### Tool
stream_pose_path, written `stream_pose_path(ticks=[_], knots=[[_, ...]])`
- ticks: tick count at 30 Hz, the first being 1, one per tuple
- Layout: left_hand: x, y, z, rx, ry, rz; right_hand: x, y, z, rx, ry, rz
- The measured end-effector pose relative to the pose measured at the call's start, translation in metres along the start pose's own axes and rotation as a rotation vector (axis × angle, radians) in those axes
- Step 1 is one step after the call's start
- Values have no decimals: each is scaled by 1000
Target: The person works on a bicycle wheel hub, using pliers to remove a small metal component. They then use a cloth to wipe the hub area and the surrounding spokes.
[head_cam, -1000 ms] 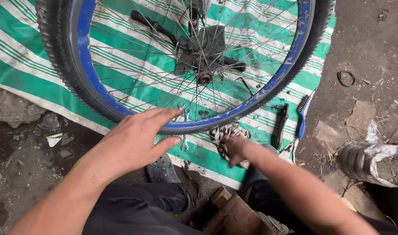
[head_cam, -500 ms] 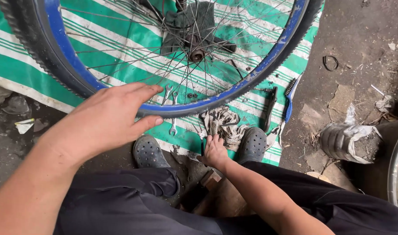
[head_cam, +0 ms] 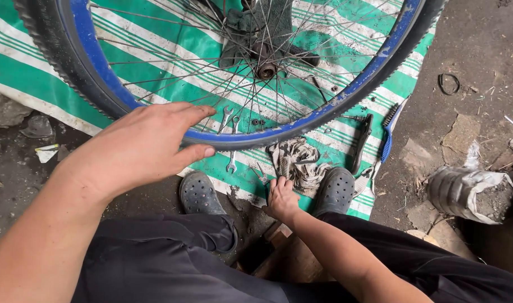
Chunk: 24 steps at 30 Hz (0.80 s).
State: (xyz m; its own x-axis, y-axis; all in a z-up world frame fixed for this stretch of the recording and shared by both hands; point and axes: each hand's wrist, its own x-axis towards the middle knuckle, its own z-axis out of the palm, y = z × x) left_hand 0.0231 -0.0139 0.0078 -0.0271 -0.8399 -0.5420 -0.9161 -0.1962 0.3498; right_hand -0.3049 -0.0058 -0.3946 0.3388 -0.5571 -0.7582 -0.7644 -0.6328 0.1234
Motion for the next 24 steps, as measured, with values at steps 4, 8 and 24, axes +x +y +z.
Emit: stream_pose_path(ticks=[4, 8, 24], knots=[[-1, -1, -4, -30, -2, -20, 3, -1, 6, -31, 45, 10], [7, -7, 3, -48, 73, 47, 5, 9, -12, -34, -1, -1], [18, -10, 0, -117, 160, 125, -2, 16, -27, -132, 2, -3]])
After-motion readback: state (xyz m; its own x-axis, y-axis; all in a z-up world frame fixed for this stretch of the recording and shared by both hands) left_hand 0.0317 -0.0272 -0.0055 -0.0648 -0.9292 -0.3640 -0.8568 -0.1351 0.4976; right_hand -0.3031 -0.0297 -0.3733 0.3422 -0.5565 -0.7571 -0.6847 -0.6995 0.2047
